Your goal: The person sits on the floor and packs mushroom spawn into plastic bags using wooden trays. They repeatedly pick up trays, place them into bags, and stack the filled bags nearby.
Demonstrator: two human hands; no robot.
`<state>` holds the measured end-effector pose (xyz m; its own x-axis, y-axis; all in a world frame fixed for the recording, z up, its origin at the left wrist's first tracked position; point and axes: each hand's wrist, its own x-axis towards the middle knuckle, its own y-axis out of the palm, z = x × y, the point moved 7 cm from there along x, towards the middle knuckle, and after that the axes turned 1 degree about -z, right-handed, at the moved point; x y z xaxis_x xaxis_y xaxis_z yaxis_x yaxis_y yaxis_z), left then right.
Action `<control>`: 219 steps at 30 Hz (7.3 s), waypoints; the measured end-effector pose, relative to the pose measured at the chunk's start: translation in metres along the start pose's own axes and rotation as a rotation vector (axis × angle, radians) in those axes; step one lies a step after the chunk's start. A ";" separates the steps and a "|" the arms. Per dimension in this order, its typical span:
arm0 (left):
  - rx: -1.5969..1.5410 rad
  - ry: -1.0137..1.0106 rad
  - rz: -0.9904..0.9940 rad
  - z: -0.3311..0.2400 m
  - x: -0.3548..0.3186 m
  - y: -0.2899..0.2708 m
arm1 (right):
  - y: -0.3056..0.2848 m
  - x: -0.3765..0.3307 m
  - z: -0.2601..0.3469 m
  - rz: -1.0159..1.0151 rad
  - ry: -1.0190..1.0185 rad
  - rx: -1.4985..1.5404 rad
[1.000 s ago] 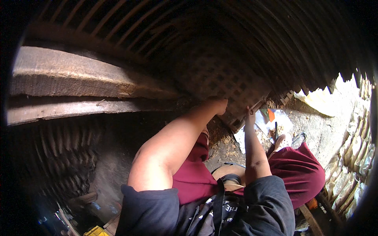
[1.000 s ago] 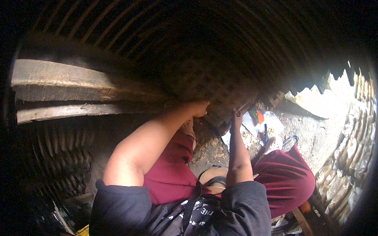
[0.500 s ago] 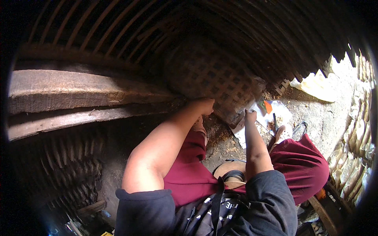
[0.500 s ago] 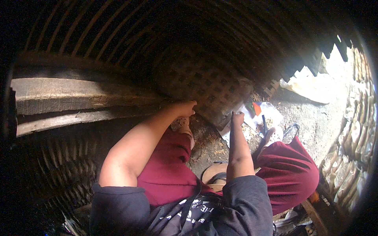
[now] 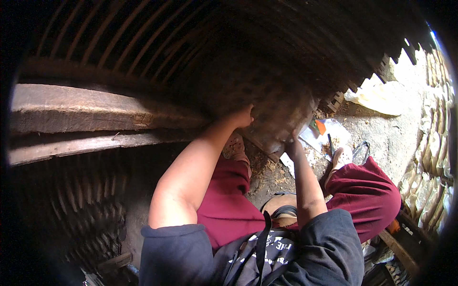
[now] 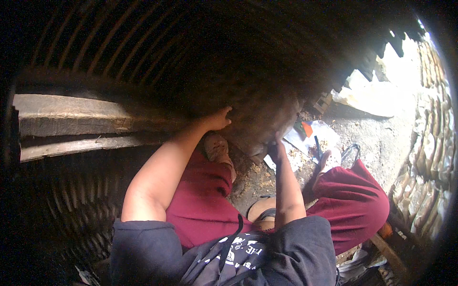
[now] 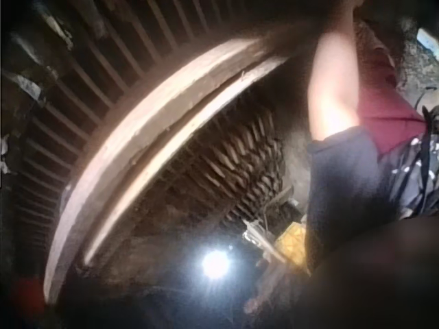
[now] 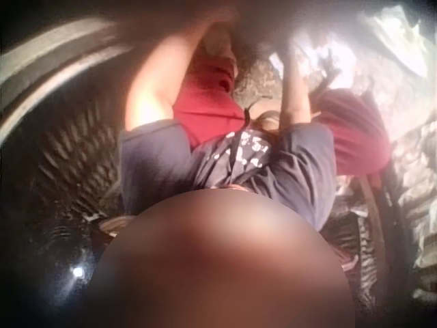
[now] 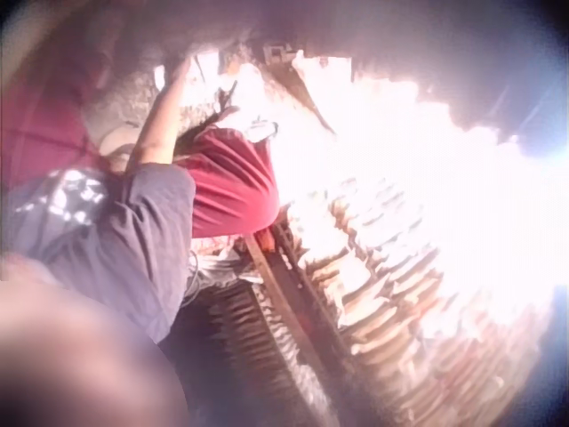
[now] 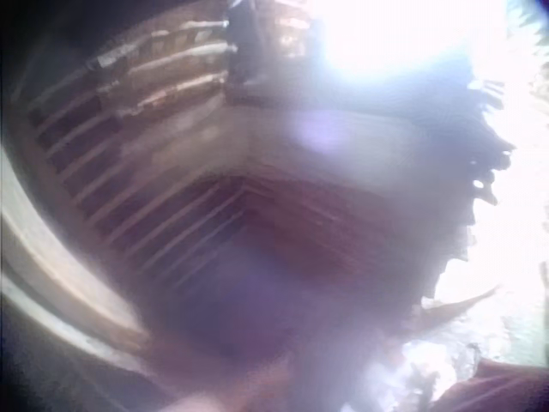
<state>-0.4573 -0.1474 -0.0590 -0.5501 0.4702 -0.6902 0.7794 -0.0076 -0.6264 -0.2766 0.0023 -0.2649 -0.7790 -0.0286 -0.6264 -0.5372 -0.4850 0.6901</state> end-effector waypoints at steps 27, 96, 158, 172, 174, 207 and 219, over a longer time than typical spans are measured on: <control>0.260 0.371 0.050 -0.118 -0.077 -0.049 | 0.073 -0.402 0.123 -0.275 -0.418 -0.104; -0.796 0.688 1.115 -0.593 -0.492 0.462 | -0.094 -0.889 -0.127 -1.224 -1.480 0.528; -0.486 0.879 0.282 -0.495 -0.133 0.304 | -0.333 -0.858 -0.304 -2.136 0.478 -0.880; -0.509 0.871 0.371 -0.505 -0.140 0.321 | -0.288 -0.867 -0.337 -2.392 -0.394 -0.277; -0.523 0.859 0.359 -0.498 -0.144 0.314 | -0.293 -0.851 -0.325 -2.303 0.082 -0.640; -0.496 0.730 1.533 -0.564 -0.534 0.591 | -0.134 -0.862 -0.277 -0.830 -1.818 1.324; -0.328 0.641 1.623 -0.536 -0.554 0.648 | -0.118 -0.888 -0.326 -0.919 -1.960 1.338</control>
<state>0.5129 0.0605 0.1119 0.8914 0.4086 -0.1963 0.4350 -0.6493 0.6238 0.5838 -0.2000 0.0922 0.7297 0.5414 -0.4177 0.0205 0.5933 0.8047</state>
